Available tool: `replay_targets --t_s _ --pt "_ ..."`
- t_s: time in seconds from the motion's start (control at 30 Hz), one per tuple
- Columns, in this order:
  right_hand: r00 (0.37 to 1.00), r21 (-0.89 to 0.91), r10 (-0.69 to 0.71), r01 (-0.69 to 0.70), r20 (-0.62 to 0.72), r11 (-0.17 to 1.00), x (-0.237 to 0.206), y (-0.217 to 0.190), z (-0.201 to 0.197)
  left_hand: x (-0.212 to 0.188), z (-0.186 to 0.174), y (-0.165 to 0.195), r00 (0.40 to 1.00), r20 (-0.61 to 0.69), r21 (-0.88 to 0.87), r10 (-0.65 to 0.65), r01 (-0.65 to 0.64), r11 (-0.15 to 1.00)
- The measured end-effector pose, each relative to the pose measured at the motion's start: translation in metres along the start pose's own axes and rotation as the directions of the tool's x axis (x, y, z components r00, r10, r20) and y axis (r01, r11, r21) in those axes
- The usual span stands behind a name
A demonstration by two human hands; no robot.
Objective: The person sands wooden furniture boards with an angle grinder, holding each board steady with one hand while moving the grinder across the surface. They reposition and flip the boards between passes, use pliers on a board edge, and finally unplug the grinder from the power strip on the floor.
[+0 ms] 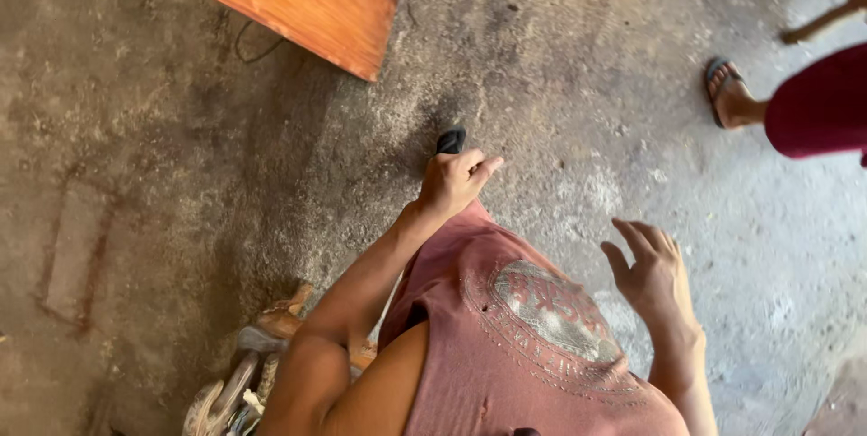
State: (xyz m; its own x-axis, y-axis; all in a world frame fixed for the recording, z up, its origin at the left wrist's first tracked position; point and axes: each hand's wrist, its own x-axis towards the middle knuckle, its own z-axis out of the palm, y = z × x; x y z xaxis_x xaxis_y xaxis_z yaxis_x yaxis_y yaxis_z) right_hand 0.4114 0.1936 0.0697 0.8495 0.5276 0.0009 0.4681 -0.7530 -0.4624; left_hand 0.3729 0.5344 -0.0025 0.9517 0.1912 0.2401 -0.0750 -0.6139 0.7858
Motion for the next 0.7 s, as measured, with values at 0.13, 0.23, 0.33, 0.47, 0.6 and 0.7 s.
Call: replay_targets --t_s 0.13,0.23,0.33,0.47,0.6,0.7 --pt "0.980 0.005 -0.200 0.200 0.020 0.980 0.147 -0.053 -0.006 0.058 -0.054 -0.067 0.974 -0.194 -0.001 -0.115 0.117 0.993" --pt "0.946 -0.026 -0.320 0.322 0.050 0.946 0.275 -0.098 0.003 0.123 -0.102 -0.131 0.948 -0.217 0.112 -0.231 0.259 0.959" --pt "0.928 -0.037 -0.361 0.365 0.088 0.930 0.376 -0.141 -0.003 0.189 -0.153 -0.176 0.947 -0.161 -0.146 -0.279 0.257 0.955" --pt "0.899 -0.056 -0.433 0.436 0.063 0.898 0.478 -0.185 -0.037 0.290 -0.210 -0.204 0.978 -0.015 -0.091 -0.209 0.206 0.974" --pt "0.871 -0.085 -0.490 0.486 -0.036 0.870 0.576 -0.196 -0.076 0.409 -0.243 -0.229 0.989 0.019 -0.084 -0.148 0.149 0.985" --pt "0.885 -0.271 -0.466 0.453 0.019 0.849 0.651 -0.177 -0.091 0.500 -0.240 -0.249 0.992 0.038 -0.122 -0.118 0.121 0.985"
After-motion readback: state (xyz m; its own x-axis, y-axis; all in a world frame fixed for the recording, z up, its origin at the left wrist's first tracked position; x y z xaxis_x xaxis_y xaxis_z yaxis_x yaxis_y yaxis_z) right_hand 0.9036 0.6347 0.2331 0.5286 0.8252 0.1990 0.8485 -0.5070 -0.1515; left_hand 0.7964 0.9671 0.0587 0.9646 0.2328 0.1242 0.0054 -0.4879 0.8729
